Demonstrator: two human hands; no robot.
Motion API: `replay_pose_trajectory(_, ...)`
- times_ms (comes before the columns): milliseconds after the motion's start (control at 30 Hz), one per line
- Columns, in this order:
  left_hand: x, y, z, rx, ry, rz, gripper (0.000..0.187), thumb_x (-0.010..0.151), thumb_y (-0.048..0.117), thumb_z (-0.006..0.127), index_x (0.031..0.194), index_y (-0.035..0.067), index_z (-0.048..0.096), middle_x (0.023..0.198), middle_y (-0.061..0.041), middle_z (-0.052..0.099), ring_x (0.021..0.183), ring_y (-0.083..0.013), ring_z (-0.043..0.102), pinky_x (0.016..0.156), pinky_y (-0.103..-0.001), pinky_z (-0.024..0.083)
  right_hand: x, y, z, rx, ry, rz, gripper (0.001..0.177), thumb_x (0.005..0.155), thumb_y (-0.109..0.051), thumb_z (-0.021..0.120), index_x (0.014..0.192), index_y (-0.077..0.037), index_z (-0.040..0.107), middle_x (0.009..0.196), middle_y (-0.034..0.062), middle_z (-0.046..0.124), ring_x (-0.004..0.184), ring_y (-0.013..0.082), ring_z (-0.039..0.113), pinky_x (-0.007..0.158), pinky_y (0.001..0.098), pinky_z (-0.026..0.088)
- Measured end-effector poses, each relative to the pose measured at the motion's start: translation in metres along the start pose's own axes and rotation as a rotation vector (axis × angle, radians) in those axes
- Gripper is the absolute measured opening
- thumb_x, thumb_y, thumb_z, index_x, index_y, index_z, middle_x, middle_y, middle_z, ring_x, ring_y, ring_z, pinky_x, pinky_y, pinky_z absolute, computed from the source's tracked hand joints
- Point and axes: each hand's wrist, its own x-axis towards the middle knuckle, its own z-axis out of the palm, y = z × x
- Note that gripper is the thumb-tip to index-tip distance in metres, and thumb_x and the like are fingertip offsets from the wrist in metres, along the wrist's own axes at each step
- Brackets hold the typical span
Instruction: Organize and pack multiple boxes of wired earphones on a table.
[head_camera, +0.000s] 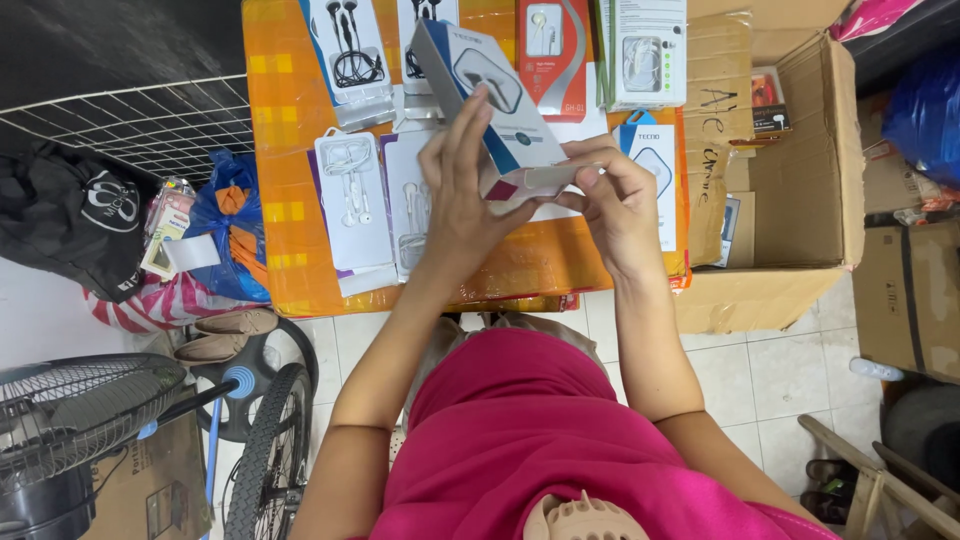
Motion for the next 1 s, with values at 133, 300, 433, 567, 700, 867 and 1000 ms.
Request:
replay_pose_trajectory(133,-0.003,-0.017,0.024,0.159,0.286,0.038,0.129,0.073,0.033,0.104,0.163,0.021,0.011,0.172,-0.005,0.027,0.153,-0.0268,0.025,0.125,-0.044,0.020,-0.001,-0.010,0.015,0.142,0.045,0.078,0.019,0.107,-0.013,0.062,0.110,0.004,0.067,0.125,0.0115,0.058,0.115,0.0254,0.069,0.092,0.0452,0.066)
replay_pose_trajectory(300,0.001,-0.031,0.028,0.172,0.287,0.086,0.130,0.067,0.032,0.106,0.157,0.020,0.013,0.151,-0.008,0.040,0.151,-0.0370,0.031,0.129,-0.065,0.005,-0.001,-0.030,0.029,-0.018,0.032,0.083,0.022,0.101,-0.002,0.060,0.123,0.001,0.064,0.137,0.0102,0.056,0.121,0.0219,0.065,0.092,0.0429,0.061)
replay_pose_trajectory(433,0.006,-0.040,0.024,0.098,0.307,0.170,0.121,0.066,0.028,0.105,0.152,0.025,0.020,0.138,-0.006,0.043,0.138,-0.0277,0.043,0.132,-0.066,0.006,-0.001,-0.040,0.044,-0.177,0.007,0.033,0.026,0.101,0.001,0.064,0.127,0.000,0.064,0.132,0.0093,0.058,0.119,0.0213,0.067,0.091,0.0369,0.064)
replay_pose_trajectory(567,0.010,-0.045,0.010,0.098,0.291,0.172,0.113,0.064,0.031,0.106,0.143,0.022,0.026,0.130,-0.007,0.045,0.129,-0.0290,0.044,0.126,-0.069,0.012,-0.003,-0.056,0.077,-0.829,0.045,-0.160,0.034,0.096,0.000,0.077,0.129,-0.003,0.069,0.128,0.0101,0.066,0.118,0.0216,0.068,0.102,0.0317,0.057)
replay_pose_trajectory(700,0.009,-0.054,-0.001,0.158,0.219,0.196,0.106,0.065,0.032,0.103,0.140,0.022,0.030,0.128,-0.007,0.045,0.128,-0.0287,0.043,0.123,-0.067,0.020,0.003,-0.047,0.099,-1.199,0.123,-0.438,0.046,0.080,-0.008,0.089,0.123,-0.003,0.072,0.131,0.0177,0.062,0.117,0.0323,0.065,0.097,0.0352,0.053)
replay_pose_trajectory(867,0.011,-0.057,-0.010,0.162,0.185,0.219,0.095,0.074,0.042,0.100,0.140,0.019,0.035,0.128,-0.008,0.043,0.129,-0.0293,0.042,0.122,-0.067,0.021,0.000,-0.030,0.109,-0.987,0.169,-0.269,0.042,0.089,0.001,0.081,0.129,-0.007,0.072,0.131,0.0099,0.068,0.119,0.0234,0.071,0.100,0.0310,0.058)
replay_pose_trajectory(1000,0.011,-0.055,-0.012,0.155,0.181,0.213,0.094,0.073,0.051,0.096,0.139,0.017,0.038,0.128,-0.008,0.042,0.129,-0.0296,0.041,0.121,-0.066,0.022,-0.002,-0.025,0.115,-0.925,0.165,-0.231,0.044,0.088,0.003,0.077,0.131,-0.004,0.070,0.133,0.0119,0.066,0.118,0.0225,0.070,0.102,0.0321,0.056)
